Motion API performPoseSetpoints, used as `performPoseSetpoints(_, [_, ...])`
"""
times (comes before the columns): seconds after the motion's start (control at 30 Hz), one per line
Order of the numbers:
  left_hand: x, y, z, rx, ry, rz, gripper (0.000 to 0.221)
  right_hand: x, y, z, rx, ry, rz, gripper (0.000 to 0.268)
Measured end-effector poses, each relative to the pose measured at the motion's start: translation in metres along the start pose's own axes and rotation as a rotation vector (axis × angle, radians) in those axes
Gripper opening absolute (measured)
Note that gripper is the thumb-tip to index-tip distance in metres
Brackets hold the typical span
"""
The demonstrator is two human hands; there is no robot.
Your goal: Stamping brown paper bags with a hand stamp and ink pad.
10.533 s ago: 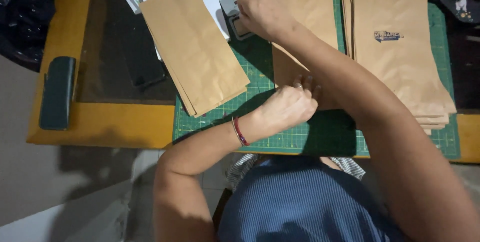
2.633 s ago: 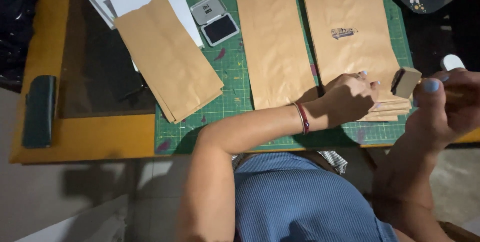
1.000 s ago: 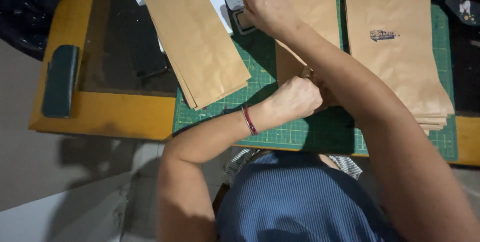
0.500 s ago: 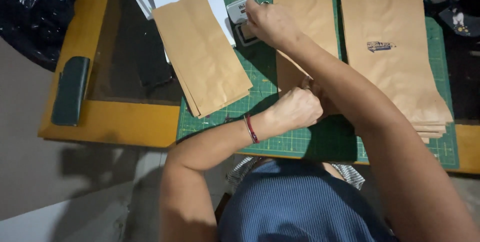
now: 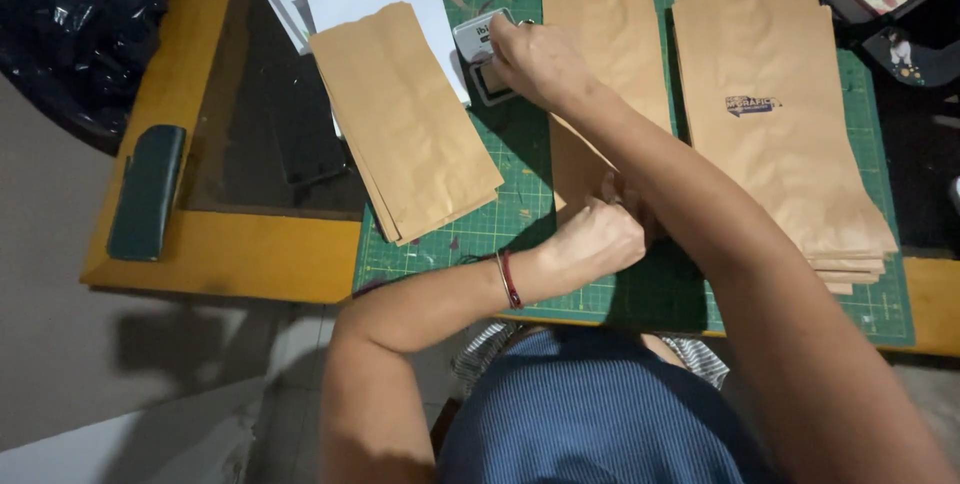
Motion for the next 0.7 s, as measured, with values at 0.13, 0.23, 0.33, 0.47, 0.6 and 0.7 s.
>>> performPoseSetpoints(0.13, [0.000, -0.001, -0.003, 0.003, 0.011, 0.073, 0.034, -0.005, -0.001, -0.002, 0.017, -0.032, -0.045, 0.018])
performPoseSetpoints(0.23, [-0.006, 0.000, -0.003, 0.021, 0.019, 0.065, 0.033, -0.004, 0.004, -0.004, 0.008, 0.001, -0.035, 0.018])
performPoseSetpoints(0.33, [-0.001, -0.002, -0.005, 0.034, 0.035, 0.048, 0.033, -0.001, -0.001, 0.003, -0.011, 0.072, -0.010, 0.019])
performPoseSetpoints(0.47, [-0.010, -0.002, -0.009, 0.028, -0.003, 0.099, 0.023, -0.010, -0.002, -0.004, 0.054, 0.097, -0.059, 0.019])
performPoseSetpoints(0.6, [0.007, -0.002, -0.004, 0.016, 0.100, 0.012, 0.027, -0.006, 0.001, -0.002, 0.007, 0.093, -0.034, 0.020])
performPoseSetpoints(0.7, [0.003, 0.002, 0.001, 0.059, 0.118, -0.006, 0.017, -0.001, 0.008, -0.003, -0.010, 0.090, 0.052, 0.022])
Point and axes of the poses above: each hand's wrist, its own y-axis towards the middle knuckle, its own x-axis out of the back of the hand, z = x × y, the point moved 3 cm from there along y, towards the middle knuckle, and after that the axes turned 6 degrees about -y, right-handed, at the moved point
